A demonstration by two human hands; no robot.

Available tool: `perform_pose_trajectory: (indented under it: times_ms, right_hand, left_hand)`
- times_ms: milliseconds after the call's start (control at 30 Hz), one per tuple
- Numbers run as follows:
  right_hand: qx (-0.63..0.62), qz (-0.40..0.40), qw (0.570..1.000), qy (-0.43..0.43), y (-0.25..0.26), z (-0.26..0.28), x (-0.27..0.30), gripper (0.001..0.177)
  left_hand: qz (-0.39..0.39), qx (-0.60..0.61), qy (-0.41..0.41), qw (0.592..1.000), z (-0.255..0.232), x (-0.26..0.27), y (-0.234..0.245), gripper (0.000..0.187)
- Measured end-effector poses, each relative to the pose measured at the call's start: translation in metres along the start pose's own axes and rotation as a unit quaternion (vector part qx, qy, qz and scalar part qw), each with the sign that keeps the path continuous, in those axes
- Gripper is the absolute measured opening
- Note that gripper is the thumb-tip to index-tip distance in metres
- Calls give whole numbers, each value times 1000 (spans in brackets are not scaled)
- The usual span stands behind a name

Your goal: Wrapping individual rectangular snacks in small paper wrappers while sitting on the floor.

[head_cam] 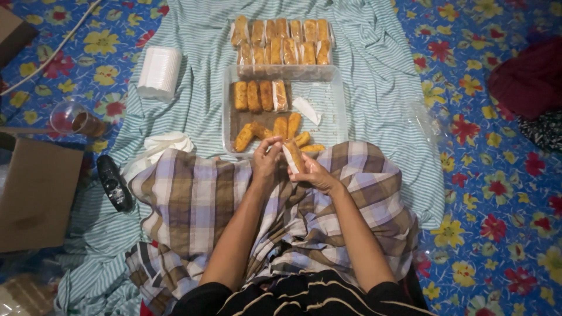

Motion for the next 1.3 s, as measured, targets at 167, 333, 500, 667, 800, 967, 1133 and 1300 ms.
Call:
perform_pose_trajectory:
  times_ms: [167,333,500,667,800,967,1133,1300]
  right_hand:
    - [8,2,1000,-7,4,-4,-2,76]
    - [4,2,1000,-10,4,-6,-4,78]
    - [3,7,1000,-13,0,3,-1,78]
    - [6,4,1000,-13,-2,4,-2,78]
    - [4,6,1000,-14,-1,4,-2,78]
    - [5,6,1000,-11,0,4,-2,78]
    - [1,6,1000,-10,-4,9,-1,77]
    - [-1,2,1000,-11,-6,13,1,76]
  left_hand:
    - [7,-37,-12,999,21,-19,15,18]
    - [-13,-38,-27,999,10,-11,8,14]
    - [-17,-7,2,1000,-1,-3,1,20]
    - [5,-47,-1,999,10,-9,5,22]
    - [11,-70,-9,997,22,-23,16,18]
    - [1,-42,-11,999,20,-23,15,17]
    - [-20,-31,-23,999,11,-12,6,14]
    - [-2,-35,-14,999,2,-7,1,22]
Point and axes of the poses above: each hand's wrist, its own x-axis away from the middle knuckle, its own y-axis out of the back of the hand, z = x × y, the point moved 3 cm from there along -x, towards the middle knuckle, and after that the axes turned 8 degrees about z, right-handed, at the moved point
